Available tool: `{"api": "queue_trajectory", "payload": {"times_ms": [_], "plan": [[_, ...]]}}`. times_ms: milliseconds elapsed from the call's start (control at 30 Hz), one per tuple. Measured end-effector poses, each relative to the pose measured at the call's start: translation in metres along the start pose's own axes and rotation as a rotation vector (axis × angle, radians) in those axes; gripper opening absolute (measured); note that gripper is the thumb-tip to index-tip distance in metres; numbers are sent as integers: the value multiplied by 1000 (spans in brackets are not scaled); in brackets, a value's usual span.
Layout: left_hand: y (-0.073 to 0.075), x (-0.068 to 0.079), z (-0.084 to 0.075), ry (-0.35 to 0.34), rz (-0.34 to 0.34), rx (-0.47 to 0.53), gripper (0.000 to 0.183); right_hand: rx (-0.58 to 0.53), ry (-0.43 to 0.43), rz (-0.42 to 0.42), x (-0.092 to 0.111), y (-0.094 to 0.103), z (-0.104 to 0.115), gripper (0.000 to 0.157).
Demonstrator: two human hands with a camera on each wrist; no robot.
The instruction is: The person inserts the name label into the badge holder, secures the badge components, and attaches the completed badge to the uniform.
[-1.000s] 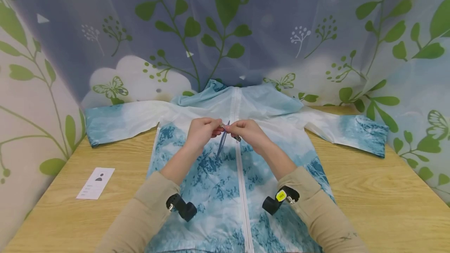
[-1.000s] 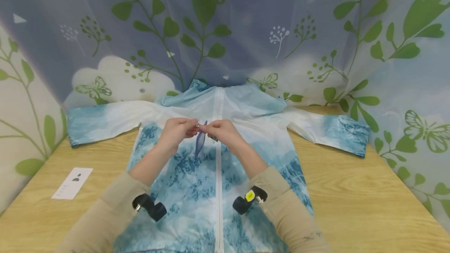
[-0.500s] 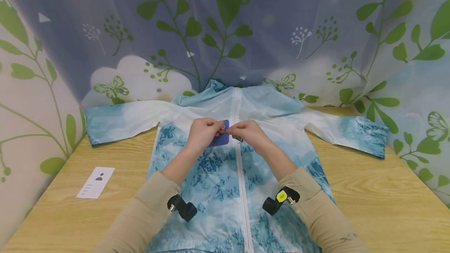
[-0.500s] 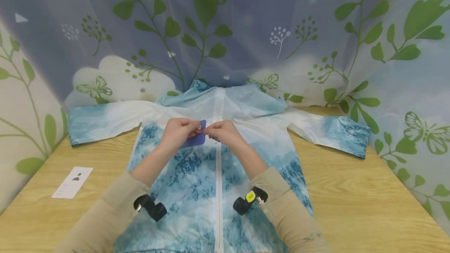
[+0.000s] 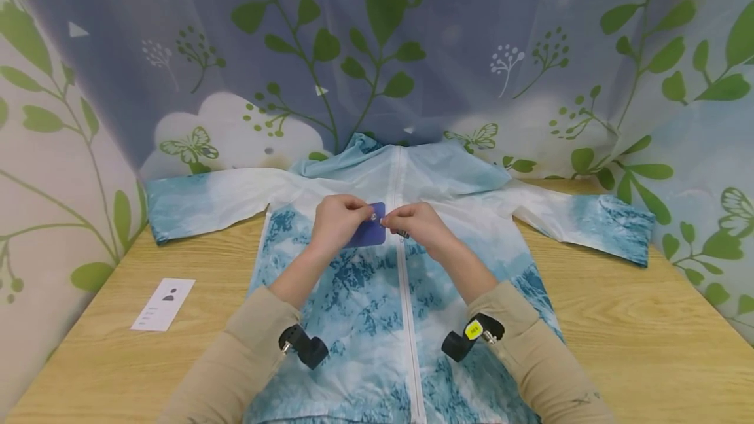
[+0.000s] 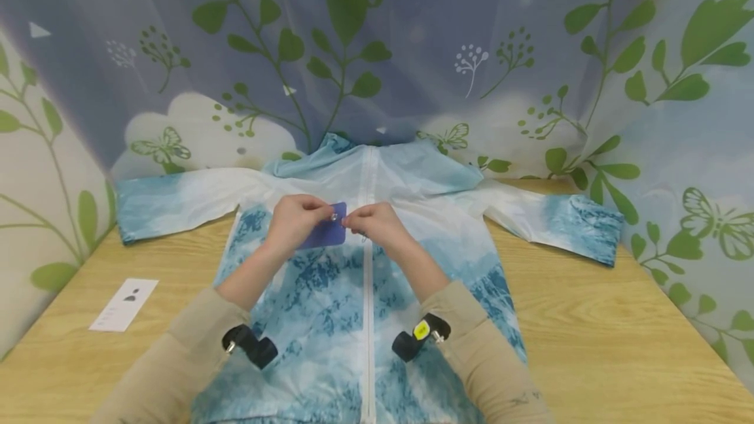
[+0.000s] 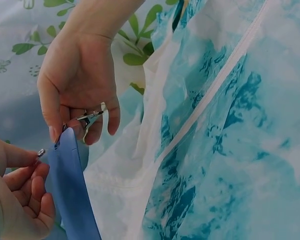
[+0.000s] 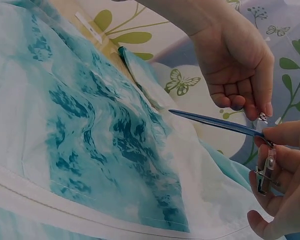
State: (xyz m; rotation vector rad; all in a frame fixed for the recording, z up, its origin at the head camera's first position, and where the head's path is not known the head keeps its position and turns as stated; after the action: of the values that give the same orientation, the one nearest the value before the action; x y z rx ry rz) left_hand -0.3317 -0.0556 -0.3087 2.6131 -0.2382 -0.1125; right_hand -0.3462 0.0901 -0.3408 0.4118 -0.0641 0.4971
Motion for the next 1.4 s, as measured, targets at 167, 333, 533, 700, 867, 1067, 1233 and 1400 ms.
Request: {"api": "queue_trajectory", "payload": {"times_ms": [167,333,533,700,867,1067,1233,1400], "plan": [[2,-1,3,-3,-12,7,21,0,-4,-1,1,1,-2,26],[10,-1,10,6,-43,-2,21,2,4,-1,2,3,-2,26],[19,2,17,21,-38,18,21,3,15,14,3,5,-3,25],[24,4,26,35,-26,23,25,8,30,29,4,7,-3,25],[29,4,38,63,-32,31,32,20,54,44,8,9,-3,24],[27,3,57,145,29,93,36,14,57,56,10,11,-4,24],[18,5,66,194,123,228,41,-10,55,59,8,13,-8,24],[13,6,64,199,163,255,38,-24,65,51,7,14,-9,26]]}}
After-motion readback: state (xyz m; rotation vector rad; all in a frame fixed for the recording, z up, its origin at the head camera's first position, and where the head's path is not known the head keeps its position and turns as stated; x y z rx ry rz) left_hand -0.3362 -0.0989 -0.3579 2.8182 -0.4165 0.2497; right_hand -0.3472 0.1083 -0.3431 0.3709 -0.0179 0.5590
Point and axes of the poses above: each hand's wrist, its own x-axis away from the middle knuckle, its own y-axis out of the back of the hand, z = x × y, the point moved 9 cm from there along -x, towards the middle knuckle, and after that the axes turned 13 degrees about z, right-handed, at the moved point
